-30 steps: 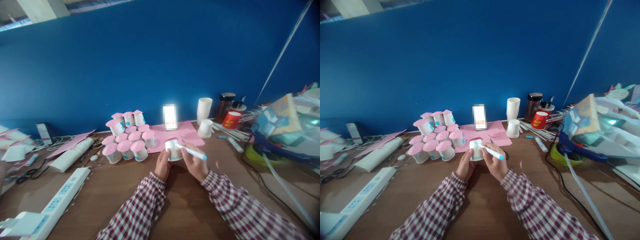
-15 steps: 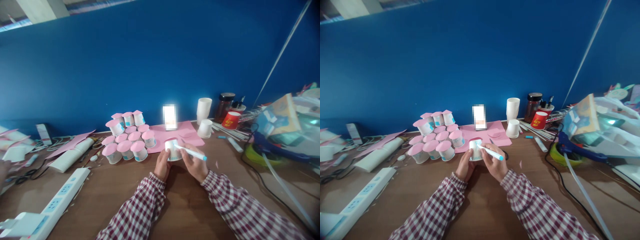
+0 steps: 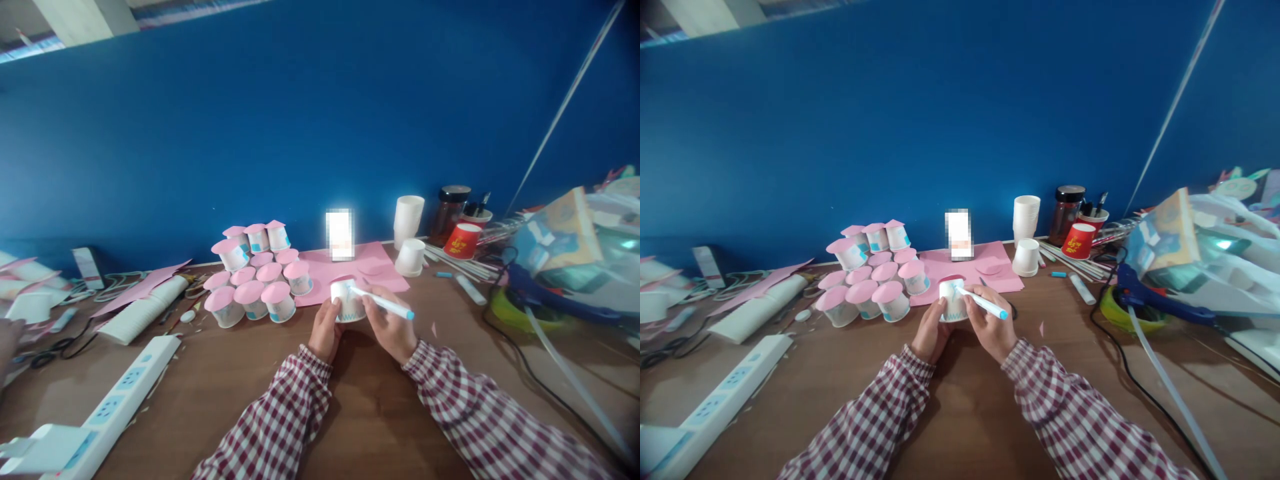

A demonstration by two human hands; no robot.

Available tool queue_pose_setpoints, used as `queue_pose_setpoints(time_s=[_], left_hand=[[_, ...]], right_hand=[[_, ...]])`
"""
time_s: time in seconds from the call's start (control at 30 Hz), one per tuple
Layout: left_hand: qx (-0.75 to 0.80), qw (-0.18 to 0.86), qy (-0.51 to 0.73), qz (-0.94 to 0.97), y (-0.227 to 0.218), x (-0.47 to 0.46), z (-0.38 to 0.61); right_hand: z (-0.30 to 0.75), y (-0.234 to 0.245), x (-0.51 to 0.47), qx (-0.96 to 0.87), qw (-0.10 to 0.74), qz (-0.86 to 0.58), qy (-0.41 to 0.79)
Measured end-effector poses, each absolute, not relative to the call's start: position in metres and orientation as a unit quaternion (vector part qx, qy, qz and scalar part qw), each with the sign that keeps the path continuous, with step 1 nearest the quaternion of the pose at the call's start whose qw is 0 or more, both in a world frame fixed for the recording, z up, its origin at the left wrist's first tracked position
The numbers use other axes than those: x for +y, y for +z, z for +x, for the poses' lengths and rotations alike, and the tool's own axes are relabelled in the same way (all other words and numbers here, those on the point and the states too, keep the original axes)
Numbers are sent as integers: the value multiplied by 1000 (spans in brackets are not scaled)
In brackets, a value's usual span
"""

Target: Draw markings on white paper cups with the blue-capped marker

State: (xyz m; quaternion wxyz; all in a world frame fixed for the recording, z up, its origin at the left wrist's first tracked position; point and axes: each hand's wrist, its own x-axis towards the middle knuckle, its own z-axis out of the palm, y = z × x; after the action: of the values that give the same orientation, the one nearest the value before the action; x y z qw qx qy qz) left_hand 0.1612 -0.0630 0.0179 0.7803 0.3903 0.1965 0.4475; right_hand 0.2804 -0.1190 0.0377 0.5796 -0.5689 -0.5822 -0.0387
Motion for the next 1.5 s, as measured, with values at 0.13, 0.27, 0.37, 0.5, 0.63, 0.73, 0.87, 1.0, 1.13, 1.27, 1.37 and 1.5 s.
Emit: queue_pose_setpoints(time_s=[0.13,0.27,0.37,0.5,0.63,0.73,0.87,1.0,1.13,1.27,1.37,1.5], left_hand=[[190,782,446,391,18,-63,161],[188,783,444,392,18,-63,161],[192,783,444,391,17,-62,160],[194,783,444,389,18,-62,160],[196,780,447,391,18,-63,160],[199,780,446,392,18,-63,160],[200,780,446,390,19,-62,161],[200,782,444,389,19,-62,161],[196,785,444,385,20,-63,161],[194,787,443,384,21,-63,160],[195,787,445,380,22,-63,161],[201,783,446,384,20,-62,161]], right_hand=[[280,38,-119,-583,577,-571,-41],[280,38,-119,-584,578,-568,-43],[280,39,-119,-583,579,-568,-39],[280,38,-119,-582,579,-569,-38],[281,38,-118,-584,578,-569,-39],[281,37,-118,-585,575,-570,-42],[280,37,-119,-589,575,-567,-39],[279,37,-119,-592,576,-562,-40],[279,39,-121,-585,583,-561,-50],[277,41,-123,-599,577,-552,-58],[276,41,-123,-620,566,-540,-60],[277,39,-121,-634,557,-533,-63]])
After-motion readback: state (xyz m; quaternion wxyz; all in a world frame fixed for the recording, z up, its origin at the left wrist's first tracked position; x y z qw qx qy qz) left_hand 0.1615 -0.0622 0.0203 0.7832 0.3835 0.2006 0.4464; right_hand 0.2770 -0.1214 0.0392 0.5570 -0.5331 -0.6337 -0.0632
